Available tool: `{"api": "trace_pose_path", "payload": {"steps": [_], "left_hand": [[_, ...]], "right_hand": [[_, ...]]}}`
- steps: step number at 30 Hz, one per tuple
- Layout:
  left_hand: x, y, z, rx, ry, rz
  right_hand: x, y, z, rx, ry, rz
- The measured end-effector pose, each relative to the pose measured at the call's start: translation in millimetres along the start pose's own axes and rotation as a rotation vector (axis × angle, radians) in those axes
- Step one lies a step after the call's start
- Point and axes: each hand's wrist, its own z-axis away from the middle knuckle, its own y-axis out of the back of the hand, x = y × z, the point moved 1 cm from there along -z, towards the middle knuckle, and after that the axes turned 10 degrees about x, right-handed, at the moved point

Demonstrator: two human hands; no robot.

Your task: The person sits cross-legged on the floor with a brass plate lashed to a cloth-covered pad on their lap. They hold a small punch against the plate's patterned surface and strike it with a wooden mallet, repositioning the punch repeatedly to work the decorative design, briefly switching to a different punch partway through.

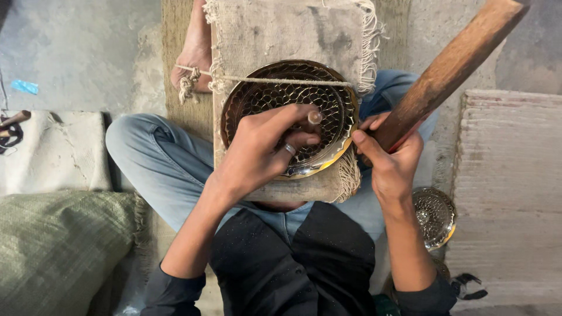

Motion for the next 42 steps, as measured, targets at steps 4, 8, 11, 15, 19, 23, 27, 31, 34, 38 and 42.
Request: {"api": "trace_pose_path", "payload": {"steps": [4, 8, 11, 15, 19, 23, 27, 31, 34, 38, 42], "left_hand": [[-2.9, -3.6, 7.4, 0.048, 0.106, -0.025], [-0.7, -10.5, 12.7, 0.170, 0.054, -0.087], [3.0, -17.5, 15.8, 0.212, 0.060, -0.070], [7.7, -24.7, 22.2, 0.234, 0.053, -0.195], [6.2, -30.0, 25.6, 0.299, -0.004, -0.267], [3.2, -31.7, 28.9, 0.309, 0.017, -0.253], [1.7, -30.8, 29.9, 0.312, 0.002, -0.274], [0.7, -30.1, 29.1, 0.302, -0.002, -0.302], [0.7, -29.3, 29.9, 0.290, 0.015, -0.302], [0.3, -29.1, 30.0, 0.288, -0.013, -0.294], [-0.3, -30.0, 29.6, 0.302, -0.011, -0.318]], "right_hand": [[-7.6, 7.3, -1.7, -0.012, 0.046, -0.027], [-34.7, 15.1, -9.3, -0.021, 0.137, -0.027], [-63.8, 11.3, -22.9, -0.114, 0.287, 0.042], [-107.6, 9.9, -39.9, -0.263, 0.442, 0.690], [-126.4, 9.2, -42.3, -0.231, 0.883, 1.195], [-128.0, 11.4, -45.4, -0.183, 1.004, 1.276], [-126.1, 7.4, -48.6, -0.202, 1.056, 1.306], [-125.8, -3.0, -48.8, -0.255, 0.996, 1.206], [-126.8, -9.5, -46.9, -0.277, 0.905, 1.059], [-126.8, -11.4, -45.4, -0.248, 0.905, 1.027], [-120.5, -7.4, -45.1, -0.205, 0.906, 1.206]]}}
